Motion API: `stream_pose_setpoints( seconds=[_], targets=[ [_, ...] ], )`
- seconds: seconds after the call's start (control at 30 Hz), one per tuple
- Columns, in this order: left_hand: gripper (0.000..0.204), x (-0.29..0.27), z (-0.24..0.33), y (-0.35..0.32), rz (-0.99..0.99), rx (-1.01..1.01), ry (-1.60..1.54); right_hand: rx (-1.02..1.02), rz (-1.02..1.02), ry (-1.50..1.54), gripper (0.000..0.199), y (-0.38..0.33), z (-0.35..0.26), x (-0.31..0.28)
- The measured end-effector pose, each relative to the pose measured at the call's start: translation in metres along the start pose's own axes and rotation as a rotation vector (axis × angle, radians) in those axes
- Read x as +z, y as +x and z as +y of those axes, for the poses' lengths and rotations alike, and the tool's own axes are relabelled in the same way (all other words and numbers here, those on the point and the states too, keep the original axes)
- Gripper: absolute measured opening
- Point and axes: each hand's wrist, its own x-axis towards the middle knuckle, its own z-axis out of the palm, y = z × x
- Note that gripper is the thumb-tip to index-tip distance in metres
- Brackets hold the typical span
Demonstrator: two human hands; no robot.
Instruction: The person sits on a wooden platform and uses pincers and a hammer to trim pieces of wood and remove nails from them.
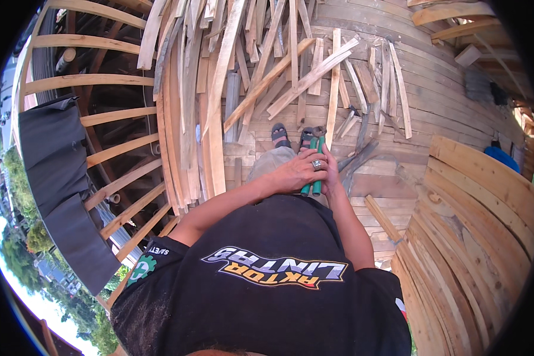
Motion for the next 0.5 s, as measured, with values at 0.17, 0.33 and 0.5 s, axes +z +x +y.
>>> stream_pose_setpoints(
  seconds=[0.17, 0.33, 0.5],
  targets=[
    [0.035, 0.014, -0.006, -0.017, 0.006, -0.011, 0.017, -0.091, 0.211, -0.015, 0.028, 0.023, -0.013, -0.049],
    [0.053, 0.024, -0.04, -0.076, -0.456, -0.771, -0.018, -0.27, 0.463, -0.066, 0.035, 0.019, -0.03, -0.083],
    [0.045, 0.074, -0.082, -0.161, -0.682, -1.094, -0.023, -0.22, 0.491, -0.123, 0.032, 0.018, -0.044, -0.11]
  ],
)
